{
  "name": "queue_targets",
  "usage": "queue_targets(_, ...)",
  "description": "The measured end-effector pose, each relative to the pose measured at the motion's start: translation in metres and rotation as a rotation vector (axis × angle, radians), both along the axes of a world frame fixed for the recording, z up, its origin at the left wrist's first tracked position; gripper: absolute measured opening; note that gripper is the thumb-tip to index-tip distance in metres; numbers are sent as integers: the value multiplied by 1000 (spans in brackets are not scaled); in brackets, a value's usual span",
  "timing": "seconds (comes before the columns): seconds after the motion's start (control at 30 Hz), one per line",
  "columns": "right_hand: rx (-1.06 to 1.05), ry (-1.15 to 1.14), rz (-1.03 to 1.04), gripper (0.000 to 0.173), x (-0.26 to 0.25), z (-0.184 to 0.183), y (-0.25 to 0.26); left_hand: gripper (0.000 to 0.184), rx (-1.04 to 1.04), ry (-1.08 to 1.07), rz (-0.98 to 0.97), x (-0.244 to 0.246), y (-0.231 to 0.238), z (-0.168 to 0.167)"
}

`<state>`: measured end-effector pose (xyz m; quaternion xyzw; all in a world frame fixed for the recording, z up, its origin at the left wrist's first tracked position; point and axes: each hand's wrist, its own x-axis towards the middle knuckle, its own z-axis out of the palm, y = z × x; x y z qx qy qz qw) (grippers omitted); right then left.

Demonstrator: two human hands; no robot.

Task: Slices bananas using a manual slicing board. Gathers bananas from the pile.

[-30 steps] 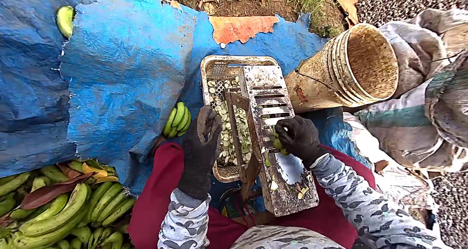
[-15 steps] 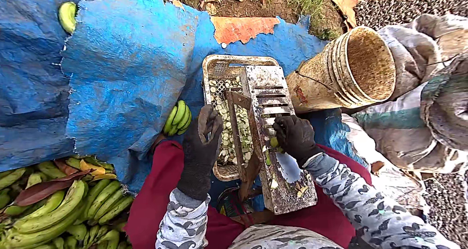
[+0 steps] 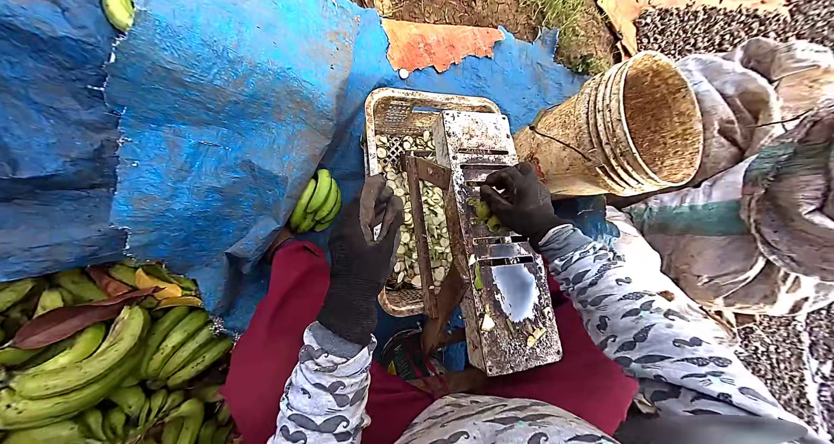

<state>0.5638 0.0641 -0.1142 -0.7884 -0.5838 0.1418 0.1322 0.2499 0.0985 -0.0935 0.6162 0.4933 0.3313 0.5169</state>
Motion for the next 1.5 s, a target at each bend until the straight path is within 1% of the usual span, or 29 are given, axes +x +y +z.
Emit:
queue_targets(0.07, 33, -86, -76, 31, -16, -2, -10, 52, 20, -15, 14, 2, 2, 1)
queue_targets(0.1, 49, -135, -97, 30, -23, -1, -25, 51, 29, -20, 25, 2, 4, 0)
queue_targets(0.2, 114, -251, -91, 30, -33, 3, -73, 51, 4, -35, 29, 0, 7, -1)
queue_targets(0.23, 117, -272, -98, 29, -34, 3, -77, 52, 5, -43, 34, 1, 9, -2)
queue_targets(0.3, 39, -293, -154, 27, -34, 3, -55, 52, 12, -39, 34, 3, 9, -3)
queue_targets(0.4, -154, -329, -234, 31, -27, 4, 13, 50, 7, -48, 31, 5, 7, -4)
queue_targets(0.47, -261, -353, -269, 33, -22, 10, 44, 51, 12, -42, 27, 2, 3, -1)
queue_targets(0.5, -265, -363, -262, 33, -24, 11, 45, 51, 25, -39, 37, 1, 4, -1)
queue_targets(0.53, -253, -370, -250, 33, -28, 13, 34, 51, 28, -37, 44, 0, 5, 0)
queue_targets(0.63, -193, -353, -191, 27, -43, 16, -25, 50, 29, -27, 50, -3, 6, 1)
queue_targets(0.67, -169, -348, -169, 27, -47, 15, -36, 50, 21, -22, 48, -4, 6, 1)
queue_targets(0.73, -147, -356, -180, 29, -43, 10, -23, 51, 24, -13, 51, -2, 6, -2)
queue_targets(0.8, -183, -386, -241, 34, -34, 5, 13, 52, 5, 5, 60, 0, 5, -5)
queue_targets(0.87, -244, -319, -278, 38, -25, 9, 42, 51, 4, 8, 66, -2, 6, -4)
queue_targets(0.9, -228, -237, -265, 39, -18, 11, 43, 50, 11, 5, 60, -3, 8, -3)
queue_targets(1.0, -31, 105, -184, 43, 13, 18, 19, 50, 32, -17, 67, -1, 10, -1)
queue_targets(1.03, -2, 153, -139, 41, 17, 19, 13, 50, 31, -18, 71, 0, 10, -1)
queue_targets(1.07, -6, 137, -81, 41, 19, 17, 11, 50, 34, -8, 63, 1, 9, -1)
queue_targets(1.1, -34, 73, -50, 42, 19, 13, 12, 51, 33, -1, 51, 3, 8, 0)
queue_targets(1.17, -83, -58, -66, 37, 13, 5, 11, 50, 34, 9, 37, 6, 8, -1)
queue_targets(1.2, -75, -84, -98, 33, 8, 3, 7, 50, 35, 3, 41, 7, 8, -1)
queue_targets(1.27, -31, -94, -130, 29, -8, 5, -22, 48, 39, -15, 63, 4, 9, -2)
queue_targets(1.33, 4, -110, -75, 29, -21, 8, -68, 48, 26, -11, 67, 0, 8, -4)
queue_targets(1.37, 36, -152, -37, 29, -27, 10, -85, 50, 25, -9, 69, -1, 8, -4)
queue_targets(1.4, 62, -198, -19, 29, -32, 11, -90, 51, 32, -3, 66, -1, 8, -5)
queue_targets(1.43, 70, -235, -27, 26, -35, 11, -85, 51, 44, 1, 61, 1, 8, -6)
queue_targets(1.5, -14, -279, -83, 24, -33, 8, -53, 51, 51, 9, 41, 4, 6, -5)
